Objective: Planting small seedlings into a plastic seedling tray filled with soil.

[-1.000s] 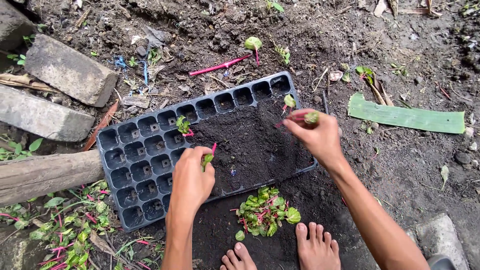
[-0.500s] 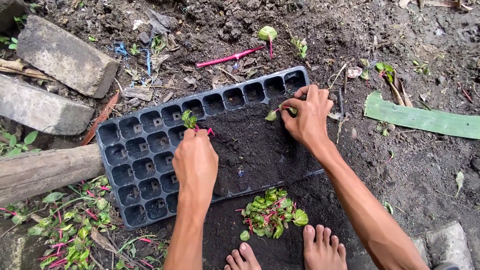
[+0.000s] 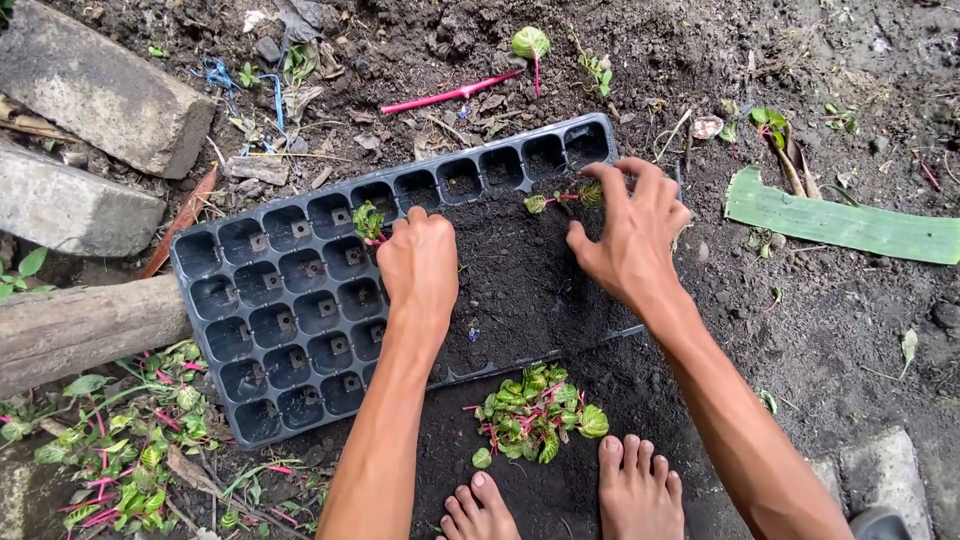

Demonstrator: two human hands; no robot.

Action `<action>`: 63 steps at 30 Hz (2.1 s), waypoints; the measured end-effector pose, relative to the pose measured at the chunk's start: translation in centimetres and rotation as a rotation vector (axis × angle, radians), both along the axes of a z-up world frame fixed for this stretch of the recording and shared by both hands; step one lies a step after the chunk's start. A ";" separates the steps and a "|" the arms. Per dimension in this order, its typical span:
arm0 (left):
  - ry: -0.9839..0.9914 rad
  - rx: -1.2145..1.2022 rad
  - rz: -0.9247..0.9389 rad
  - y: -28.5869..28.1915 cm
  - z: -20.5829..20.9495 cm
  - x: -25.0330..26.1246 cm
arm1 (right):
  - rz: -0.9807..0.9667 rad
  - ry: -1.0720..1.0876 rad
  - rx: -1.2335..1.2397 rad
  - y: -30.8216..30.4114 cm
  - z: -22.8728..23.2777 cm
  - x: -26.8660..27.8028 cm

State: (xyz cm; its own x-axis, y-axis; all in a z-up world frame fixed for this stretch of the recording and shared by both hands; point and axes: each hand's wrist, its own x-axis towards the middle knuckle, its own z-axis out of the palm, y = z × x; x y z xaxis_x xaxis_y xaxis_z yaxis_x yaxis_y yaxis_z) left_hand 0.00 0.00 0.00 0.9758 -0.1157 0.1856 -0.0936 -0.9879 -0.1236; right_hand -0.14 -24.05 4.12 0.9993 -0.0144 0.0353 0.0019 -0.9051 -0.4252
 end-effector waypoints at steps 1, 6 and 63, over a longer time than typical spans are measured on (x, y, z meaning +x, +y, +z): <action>-0.013 0.027 -0.010 0.1 0.1 -0.2 | -0.009 -0.049 0.000 0.0 1.2 -1.3; 0.058 -0.027 -0.012 -0.3 4.1 -4.0 | 0.075 -0.103 0.080 -0.4 1.4 -9.7; 0.535 -1.076 0.171 -0.6 10.6 -11.0 | 0.118 0.429 1.009 0.7 1.7 -8.3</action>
